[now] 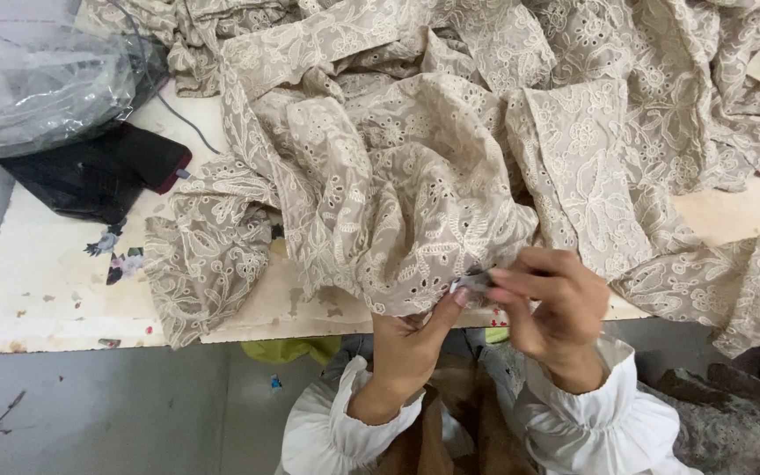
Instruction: Trimming loose threads from a lace garment using small snips.
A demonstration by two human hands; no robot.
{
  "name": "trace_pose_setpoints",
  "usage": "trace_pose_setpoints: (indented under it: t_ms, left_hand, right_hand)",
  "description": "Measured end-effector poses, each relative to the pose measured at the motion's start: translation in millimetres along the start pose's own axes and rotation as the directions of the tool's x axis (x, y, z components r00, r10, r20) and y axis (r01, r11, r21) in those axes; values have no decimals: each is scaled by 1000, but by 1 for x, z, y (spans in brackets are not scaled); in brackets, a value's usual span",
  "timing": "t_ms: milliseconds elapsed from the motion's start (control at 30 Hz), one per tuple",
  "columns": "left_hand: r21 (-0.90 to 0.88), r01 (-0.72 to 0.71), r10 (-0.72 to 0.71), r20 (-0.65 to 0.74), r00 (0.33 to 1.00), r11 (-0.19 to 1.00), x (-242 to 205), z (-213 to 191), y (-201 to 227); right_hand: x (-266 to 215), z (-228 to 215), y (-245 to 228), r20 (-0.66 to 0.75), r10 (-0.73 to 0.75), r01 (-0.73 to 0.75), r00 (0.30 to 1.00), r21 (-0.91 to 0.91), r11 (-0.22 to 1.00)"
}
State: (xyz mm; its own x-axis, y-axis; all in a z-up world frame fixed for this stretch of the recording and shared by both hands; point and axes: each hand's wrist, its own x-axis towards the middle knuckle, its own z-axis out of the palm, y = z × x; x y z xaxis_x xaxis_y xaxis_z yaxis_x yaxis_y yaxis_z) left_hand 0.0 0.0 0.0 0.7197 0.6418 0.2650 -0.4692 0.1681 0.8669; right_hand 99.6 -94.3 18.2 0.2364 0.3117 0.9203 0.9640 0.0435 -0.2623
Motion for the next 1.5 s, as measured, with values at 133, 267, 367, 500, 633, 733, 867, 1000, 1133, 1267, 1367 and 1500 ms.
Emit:
trace_pose_setpoints:
  t_ms: [133,267,367,500,633,733,867,1000,1133,1267,1367,1500]
  left_hand:
    - [-43,219,-221,-42,974,975,-10,-20,-26]
    - [-589,-15,144,173,974,808,-22,-41,-69]
    - [-609,-202,405,216,889,767,-17,-39,-58]
    - [-584,-169,407,304,861,794,-16,-46,-72]
    - [-612,-112,352,288,890,783,-8,-49,-73]
    - [-650,-39,258,245,934,759,-4,-55,-72]
    - [-668,41,153,229,961,743,4,-38,-64]
    - [-579,58,136,287,948,813,7,-22,-60]
    - [-724,160,138,334,932,671,8,-51,-72]
    - [-692,469,-123,488,864,548,26,-22,-20]
    - [-701,509,-148,509,848,500,27,-22,-17]
    - [-742,497,-193,463,865,450,26,-30,-12]
  right_hand:
    - [-8,-3,12,-196,96,-29,976,321,947]
    - [5,-6,4,196,269,-315,943,263,912]
    - [17,-8,1,455,284,-439,844,282,853]
    - [25,-9,7,813,229,-499,535,85,863]
    - [26,-9,20,879,150,-698,454,246,672]
    - [41,-12,22,805,146,-711,575,404,575]
    - [52,-8,6,673,370,-742,641,418,525]
    - [50,-3,-4,383,659,-762,648,309,569]
    - [21,-12,16,85,607,-600,790,311,737]
    - [24,-6,4,186,267,-314,945,299,901]
    - [-1,-5,21,154,152,-201,976,388,899]
    - [-24,-22,28,73,262,-251,962,608,753]
